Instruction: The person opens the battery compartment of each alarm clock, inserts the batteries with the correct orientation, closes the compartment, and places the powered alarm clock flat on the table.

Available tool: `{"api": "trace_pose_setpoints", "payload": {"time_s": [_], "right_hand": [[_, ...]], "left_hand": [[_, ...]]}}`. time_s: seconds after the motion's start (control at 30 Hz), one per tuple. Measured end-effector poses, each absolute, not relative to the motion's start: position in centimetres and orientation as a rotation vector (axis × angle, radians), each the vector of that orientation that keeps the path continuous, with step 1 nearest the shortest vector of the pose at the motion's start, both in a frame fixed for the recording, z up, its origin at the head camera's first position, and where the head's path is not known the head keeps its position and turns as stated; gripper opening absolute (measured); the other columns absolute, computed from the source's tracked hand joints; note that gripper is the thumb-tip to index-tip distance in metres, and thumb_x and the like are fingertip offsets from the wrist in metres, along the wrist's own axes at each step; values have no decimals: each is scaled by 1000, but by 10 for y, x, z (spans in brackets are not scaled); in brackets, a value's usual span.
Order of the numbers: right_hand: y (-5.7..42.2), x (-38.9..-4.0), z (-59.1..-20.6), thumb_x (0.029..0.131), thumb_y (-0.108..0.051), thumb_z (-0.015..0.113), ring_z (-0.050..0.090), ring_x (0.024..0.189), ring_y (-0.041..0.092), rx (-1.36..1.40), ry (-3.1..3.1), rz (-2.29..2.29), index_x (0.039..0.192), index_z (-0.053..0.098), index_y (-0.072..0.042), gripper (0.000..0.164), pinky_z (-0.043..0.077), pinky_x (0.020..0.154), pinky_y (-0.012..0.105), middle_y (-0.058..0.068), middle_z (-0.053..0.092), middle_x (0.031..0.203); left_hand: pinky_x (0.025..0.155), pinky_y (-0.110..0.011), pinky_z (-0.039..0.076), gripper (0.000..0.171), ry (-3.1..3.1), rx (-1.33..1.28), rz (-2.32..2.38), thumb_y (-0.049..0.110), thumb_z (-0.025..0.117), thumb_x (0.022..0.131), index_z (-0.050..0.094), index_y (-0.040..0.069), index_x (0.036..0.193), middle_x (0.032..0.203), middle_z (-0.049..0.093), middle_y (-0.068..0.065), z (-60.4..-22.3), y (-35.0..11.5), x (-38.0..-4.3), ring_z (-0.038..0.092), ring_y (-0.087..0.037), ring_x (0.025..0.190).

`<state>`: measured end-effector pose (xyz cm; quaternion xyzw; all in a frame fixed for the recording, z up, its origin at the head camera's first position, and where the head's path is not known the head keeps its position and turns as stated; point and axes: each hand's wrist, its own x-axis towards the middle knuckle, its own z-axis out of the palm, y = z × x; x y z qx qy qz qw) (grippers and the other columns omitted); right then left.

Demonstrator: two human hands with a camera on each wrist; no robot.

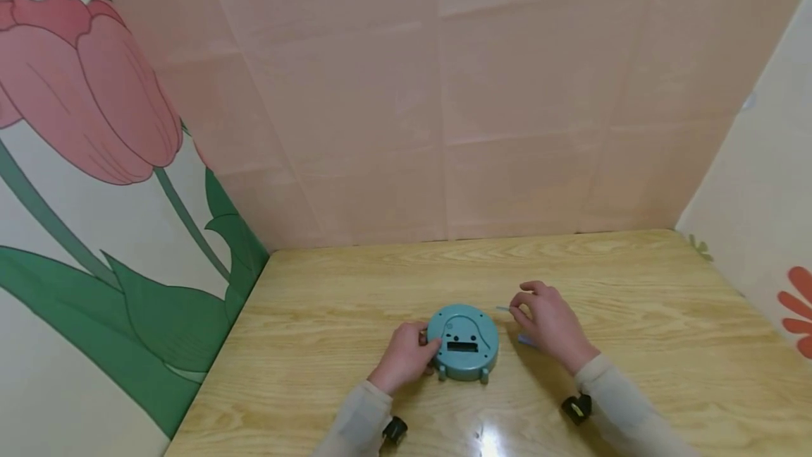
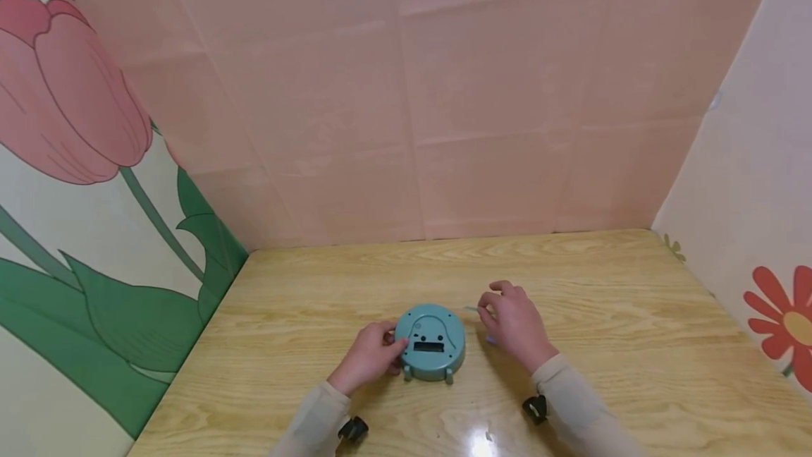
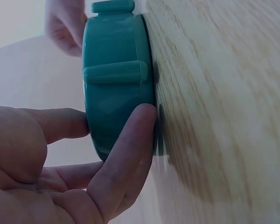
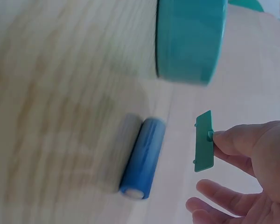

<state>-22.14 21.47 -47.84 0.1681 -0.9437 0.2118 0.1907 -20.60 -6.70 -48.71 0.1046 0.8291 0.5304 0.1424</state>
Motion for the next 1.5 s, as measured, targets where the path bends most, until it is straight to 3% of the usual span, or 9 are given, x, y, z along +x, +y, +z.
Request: {"api": "trace_pose_setpoints", "payload": {"time_s": [0.43, 0.8, 1.5], "right_hand": [[229, -226, -485, 86, -4, 72, 61, 95, 42, 458, -2761, 568, 78, 71, -10, 10, 52, 85, 58, 24, 66, 102], [232, -226, -489, 87, -6, 71, 60, 89, 41, 389, -2871, 583, 78, 69, -10, 11, 54, 75, 58, 24, 64, 100], [235, -228, -487, 84, -4, 74, 61, 87, 38, 388, -2967, 619, 86, 72, -8, 5, 55, 73, 54, 24, 64, 100]], "left_hand": [[54, -35, 60, 35, 2394, 280, 1516, 12, 61, 100, 59, -1, 133, 69, 61, -8, -483, -66, -204, 66, -26, 59], [51, -35, 58, 37, 2422, 282, 1493, 13, 61, 100, 58, -2, 134, 66, 61, -12, -483, -66, -203, 66, -27, 55], [51, -32, 57, 38, 2414, 253, 1478, 16, 62, 100, 58, 1, 136, 70, 61, -10, -483, -66, -203, 63, -23, 57]]}}
